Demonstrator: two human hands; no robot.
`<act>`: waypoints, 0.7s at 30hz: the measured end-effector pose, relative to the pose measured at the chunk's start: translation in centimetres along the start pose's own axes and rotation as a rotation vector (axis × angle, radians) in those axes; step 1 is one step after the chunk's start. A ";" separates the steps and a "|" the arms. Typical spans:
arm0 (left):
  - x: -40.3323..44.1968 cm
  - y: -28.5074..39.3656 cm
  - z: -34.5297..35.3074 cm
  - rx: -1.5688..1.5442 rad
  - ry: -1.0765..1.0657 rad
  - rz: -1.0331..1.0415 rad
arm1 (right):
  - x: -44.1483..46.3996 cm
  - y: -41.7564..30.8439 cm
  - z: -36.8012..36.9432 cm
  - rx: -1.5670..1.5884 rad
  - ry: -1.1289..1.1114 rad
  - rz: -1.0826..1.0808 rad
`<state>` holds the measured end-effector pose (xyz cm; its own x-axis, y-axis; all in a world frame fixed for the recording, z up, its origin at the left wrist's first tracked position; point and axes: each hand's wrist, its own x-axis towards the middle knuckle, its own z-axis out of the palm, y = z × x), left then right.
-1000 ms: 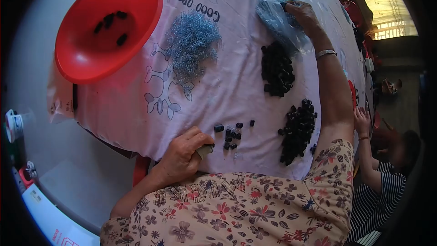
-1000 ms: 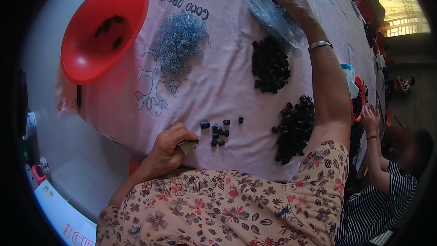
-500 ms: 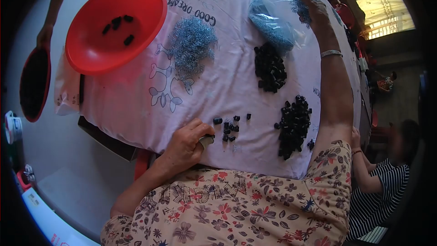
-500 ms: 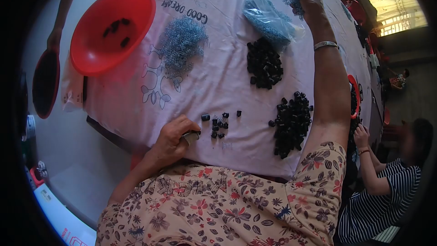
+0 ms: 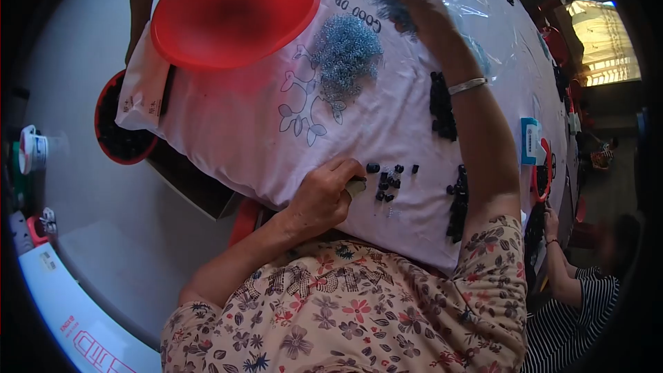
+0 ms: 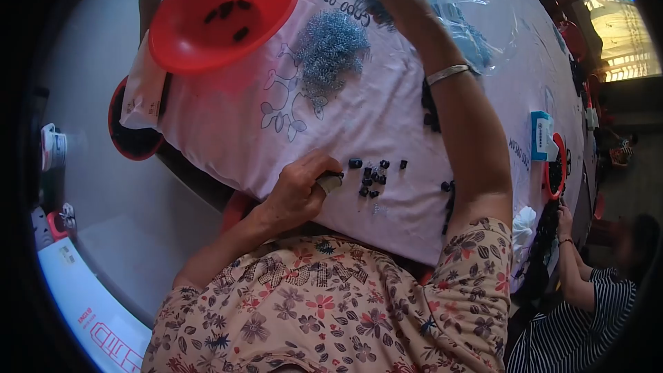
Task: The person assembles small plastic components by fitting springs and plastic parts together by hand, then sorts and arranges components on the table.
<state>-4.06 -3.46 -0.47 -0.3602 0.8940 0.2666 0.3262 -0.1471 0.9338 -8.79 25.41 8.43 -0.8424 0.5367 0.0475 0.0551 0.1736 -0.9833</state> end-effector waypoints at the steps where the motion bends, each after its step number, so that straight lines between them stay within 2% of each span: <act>1: -0.1 0.1 0.0 0.006 0.003 0.001 | 0.1 1.2 1.4 0.009 -0.055 0.012; 3: -0.2 0.1 0.0 0.080 -0.053 -0.018 | -0.1 3.1 4.0 -0.140 0.063 0.067; 4: -0.2 0.1 0.1 0.084 -0.050 -0.020 | -0.4 3.4 4.4 -0.412 0.043 0.090; 5: -0.2 0.0 0.3 0.083 -0.047 -0.013 | -0.7 3.8 4.9 -0.408 0.040 0.088; 7: -0.1 0.1 0.3 0.075 -0.047 -0.017 | -1.6 4.2 6.1 -1.124 0.172 -0.316; 8: -0.1 0.1 0.3 0.082 -0.049 -0.007 | -2.0 3.9 6.1 -1.131 0.095 -0.165; 9: -0.2 0.1 0.3 0.087 -0.052 0.000 | -2.1 4.2 5.9 -1.131 0.095 -0.164; 12: -0.2 0.1 0.3 0.100 -0.068 -0.003 | -2.3 5.2 4.7 -1.256 0.100 -0.258; 14: -0.1 0.4 0.1 0.087 -0.074 -0.026 | -2.0 5.7 4.1 -1.097 0.150 -0.498; 17: -0.2 0.2 0.2 0.089 -0.079 -0.016 | -1.4 4.7 3.4 -0.921 0.216 -0.566; 20: -0.2 -0.1 0.6 0.098 -0.076 -0.003 | -1.9 2.2 4.0 -0.830 0.330 -0.523; 21: -0.3 -0.2 0.6 0.097 -0.071 -0.017 | -1.4 2.4 3.8 -0.793 0.355 -0.626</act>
<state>-3.51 -3.48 -0.90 -0.3043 0.9244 0.2298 0.4049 -0.0928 0.9097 -9.49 21.91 5.37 -0.6447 0.3531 0.6780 0.1071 0.9199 -0.3772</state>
